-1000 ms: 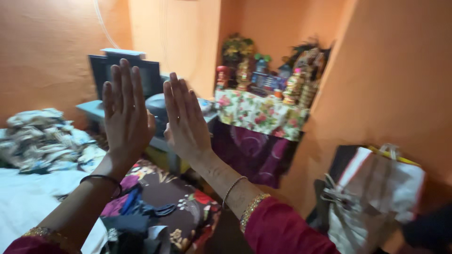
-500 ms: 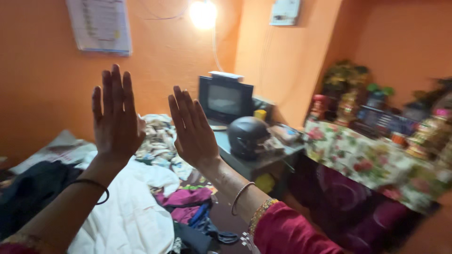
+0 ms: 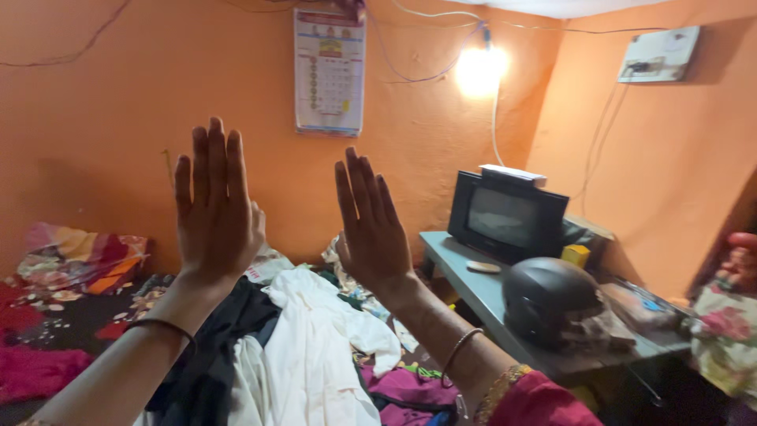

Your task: The person picks up several pieces of clothing from a pile on a bed, including dark trousers and a green cloth. They fold each item and hang it on a wall-mounted hook rack. The person repeats this process for multiple garments.

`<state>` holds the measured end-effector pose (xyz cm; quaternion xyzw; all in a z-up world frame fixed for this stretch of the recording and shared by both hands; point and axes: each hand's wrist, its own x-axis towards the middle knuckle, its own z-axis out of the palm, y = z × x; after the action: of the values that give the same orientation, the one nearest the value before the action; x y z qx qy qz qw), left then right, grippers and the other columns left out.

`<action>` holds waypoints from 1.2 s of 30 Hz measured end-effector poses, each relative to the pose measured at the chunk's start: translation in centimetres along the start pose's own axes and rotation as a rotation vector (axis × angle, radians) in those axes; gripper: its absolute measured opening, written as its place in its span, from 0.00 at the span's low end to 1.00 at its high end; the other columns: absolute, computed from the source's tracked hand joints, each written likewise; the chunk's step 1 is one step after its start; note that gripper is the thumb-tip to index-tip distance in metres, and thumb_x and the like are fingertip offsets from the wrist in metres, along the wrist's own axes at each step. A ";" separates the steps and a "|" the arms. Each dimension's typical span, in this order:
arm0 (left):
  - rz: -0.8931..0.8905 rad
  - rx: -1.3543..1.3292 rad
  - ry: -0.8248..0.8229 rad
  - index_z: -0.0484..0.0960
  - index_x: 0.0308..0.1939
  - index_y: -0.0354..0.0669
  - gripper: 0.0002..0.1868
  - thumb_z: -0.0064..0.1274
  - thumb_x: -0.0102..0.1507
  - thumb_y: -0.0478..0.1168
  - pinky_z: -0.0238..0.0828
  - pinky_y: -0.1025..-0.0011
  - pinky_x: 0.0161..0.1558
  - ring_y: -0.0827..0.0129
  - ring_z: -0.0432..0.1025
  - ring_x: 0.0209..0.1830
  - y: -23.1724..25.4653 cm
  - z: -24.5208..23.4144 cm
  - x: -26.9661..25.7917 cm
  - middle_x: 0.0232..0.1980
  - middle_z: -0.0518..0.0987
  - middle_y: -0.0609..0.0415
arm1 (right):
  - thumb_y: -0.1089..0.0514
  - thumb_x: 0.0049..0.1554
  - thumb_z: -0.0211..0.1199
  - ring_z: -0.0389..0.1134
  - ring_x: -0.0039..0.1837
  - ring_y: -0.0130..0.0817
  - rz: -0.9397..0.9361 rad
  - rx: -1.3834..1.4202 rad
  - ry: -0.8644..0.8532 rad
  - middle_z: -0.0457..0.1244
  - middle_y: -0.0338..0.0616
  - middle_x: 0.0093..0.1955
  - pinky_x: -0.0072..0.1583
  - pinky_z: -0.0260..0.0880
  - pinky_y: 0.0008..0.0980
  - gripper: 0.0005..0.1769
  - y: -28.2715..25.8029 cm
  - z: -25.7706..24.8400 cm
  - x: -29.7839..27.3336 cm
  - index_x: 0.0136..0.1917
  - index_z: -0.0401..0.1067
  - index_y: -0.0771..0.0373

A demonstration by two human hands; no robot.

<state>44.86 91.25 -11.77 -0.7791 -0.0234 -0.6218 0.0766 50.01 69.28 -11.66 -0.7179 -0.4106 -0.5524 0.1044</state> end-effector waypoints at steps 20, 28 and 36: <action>0.171 -0.358 -0.237 0.47 0.85 0.32 0.45 0.49 0.65 0.31 0.30 0.55 0.83 0.54 0.39 0.89 4.2 22.4 -10.0 0.87 0.47 0.39 | 0.59 0.50 0.62 0.34 0.88 0.49 0.164 -0.209 -0.504 0.33 0.56 0.87 0.84 0.36 0.45 0.56 1.9 11.7 -14.1 0.84 0.36 0.68; 0.271 -0.558 -0.457 0.50 0.84 0.32 0.49 0.51 0.59 0.32 0.34 0.54 0.83 0.50 0.40 0.89 12.8 26.8 -19.9 0.87 0.48 0.38 | 0.59 0.45 0.67 0.33 0.87 0.49 0.421 -0.247 -0.828 0.32 0.58 0.86 0.82 0.38 0.45 0.61 0.2 9.7 -27.4 0.83 0.36 0.66; 0.445 -0.739 -0.625 0.57 0.79 0.32 0.46 0.52 0.55 0.36 0.49 0.58 0.79 0.52 0.48 0.86 21.4 26.1 -30.8 0.83 0.56 0.39 | 0.67 0.40 0.66 0.60 0.73 0.58 0.723 -0.036 -1.023 0.33 0.67 0.85 0.69 0.65 0.43 0.62 -3.4 6.7 -38.5 0.82 0.41 0.61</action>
<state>65.94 75.80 -49.30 -0.8883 0.3413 -0.2956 -0.0833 50.27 57.25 -48.97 -0.9866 -0.1304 -0.0754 0.0626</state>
